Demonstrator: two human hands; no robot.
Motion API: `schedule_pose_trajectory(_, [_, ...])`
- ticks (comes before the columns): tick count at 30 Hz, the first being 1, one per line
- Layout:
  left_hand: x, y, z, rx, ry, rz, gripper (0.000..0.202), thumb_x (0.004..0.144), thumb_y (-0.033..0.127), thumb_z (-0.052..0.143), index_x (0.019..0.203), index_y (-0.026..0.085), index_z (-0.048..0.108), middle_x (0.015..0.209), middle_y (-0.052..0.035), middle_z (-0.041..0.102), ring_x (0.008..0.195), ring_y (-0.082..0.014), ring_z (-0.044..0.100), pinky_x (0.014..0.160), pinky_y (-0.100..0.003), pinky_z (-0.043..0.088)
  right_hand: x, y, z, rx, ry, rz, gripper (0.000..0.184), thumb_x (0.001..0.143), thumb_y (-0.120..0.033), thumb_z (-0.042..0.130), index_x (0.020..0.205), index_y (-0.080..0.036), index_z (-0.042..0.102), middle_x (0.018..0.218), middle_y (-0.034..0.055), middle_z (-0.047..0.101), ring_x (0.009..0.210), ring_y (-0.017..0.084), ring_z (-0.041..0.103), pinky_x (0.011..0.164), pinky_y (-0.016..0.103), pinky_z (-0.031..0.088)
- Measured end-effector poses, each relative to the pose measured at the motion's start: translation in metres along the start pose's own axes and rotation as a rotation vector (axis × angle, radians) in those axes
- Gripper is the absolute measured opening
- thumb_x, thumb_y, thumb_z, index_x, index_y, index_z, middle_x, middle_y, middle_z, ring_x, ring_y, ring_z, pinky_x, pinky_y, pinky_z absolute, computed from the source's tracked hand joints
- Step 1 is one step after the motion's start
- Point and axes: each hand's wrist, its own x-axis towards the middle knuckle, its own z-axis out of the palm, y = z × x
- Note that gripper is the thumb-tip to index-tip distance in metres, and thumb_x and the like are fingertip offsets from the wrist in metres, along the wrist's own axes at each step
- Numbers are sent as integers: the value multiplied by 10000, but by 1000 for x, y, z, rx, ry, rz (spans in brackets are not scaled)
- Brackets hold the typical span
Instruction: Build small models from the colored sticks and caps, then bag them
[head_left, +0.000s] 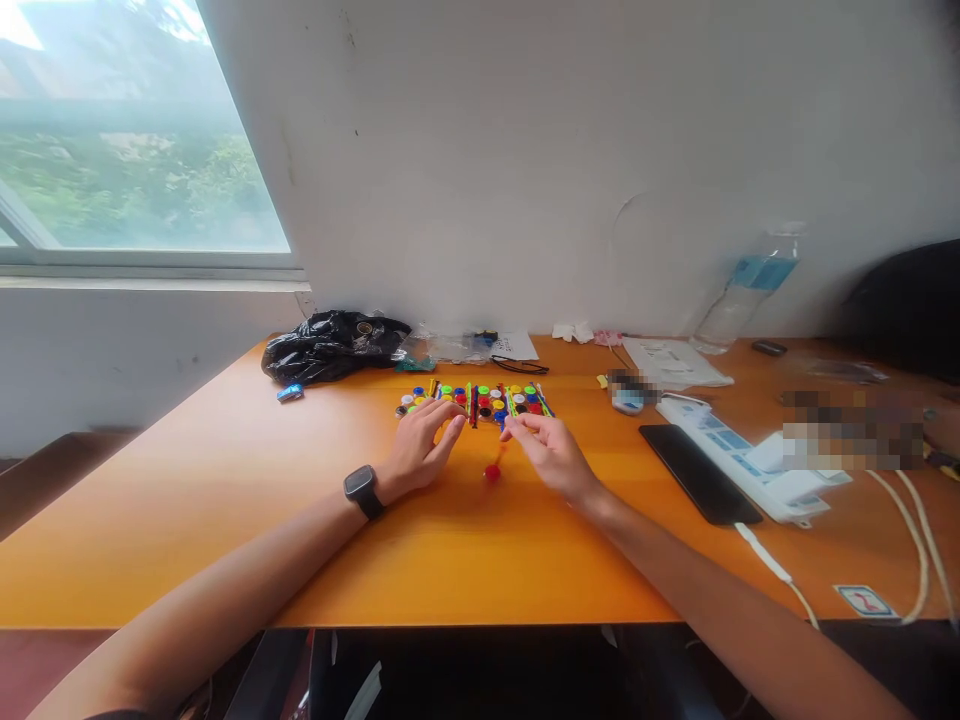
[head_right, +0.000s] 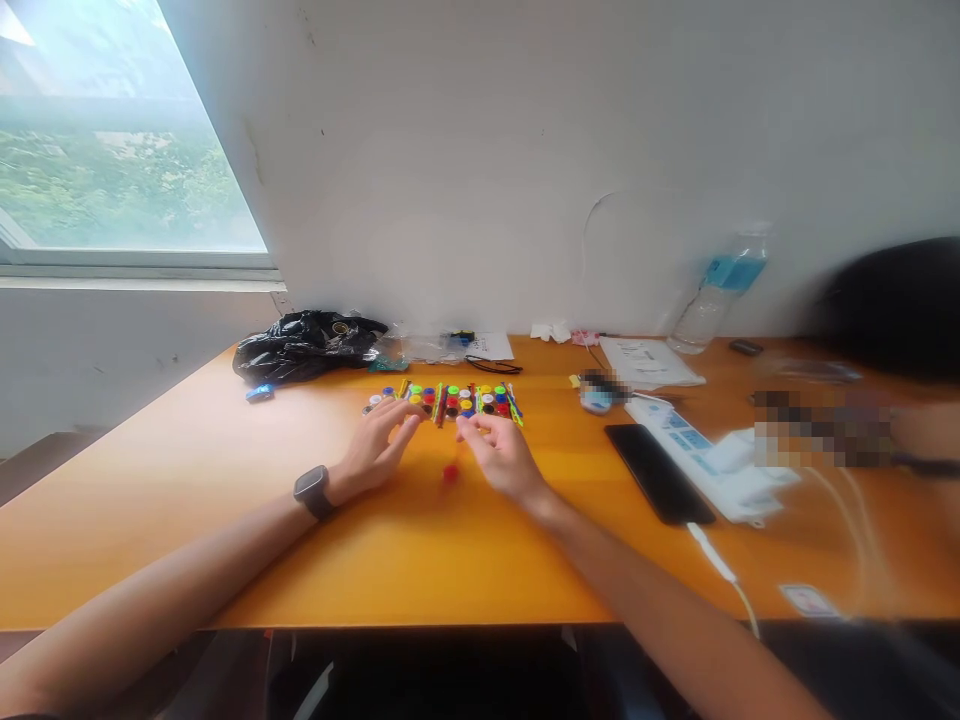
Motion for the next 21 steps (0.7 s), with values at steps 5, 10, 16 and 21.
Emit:
schedule_pose_trajectory(5, [0,-4,1,-1,0,-21,318,1127,361,406,1016,217,667,963,-59,715,899,-234,622,848,-373,454,11,6,-6,44,95,-45,538,947,-718,577,808,-206,663,547,-31,395,463,120,294,465,297,209])
schedule_pose_trajectory(10, [2,-9,3,20,6,-41,265,1111,369,453,1012,227,653,964,-45,709,900,-231,618,881,-381,449,13,15,-3,-93,96,-125,484,991,-640,560,801,-204,652,607,-8,536,516,143,454,515,292,318])
schedule_pose_trajectory(16, [2,-9,4,-28,-31,-32,258,1110,358,454,987,226,638,940,-45,693,891,-230,607,864,-379,455,12,20,1,-279,45,-234,383,1017,-507,576,786,-209,645,623,-19,552,577,145,487,559,283,337])
schedule_pose_trajectory(21, [2,-8,5,-32,-48,-29,268,1104,348,454,955,223,638,943,-56,698,886,-235,604,859,-384,461,12,21,3,-306,29,-257,327,1016,-457,591,813,-209,656,654,-16,591,595,146,505,576,283,357])
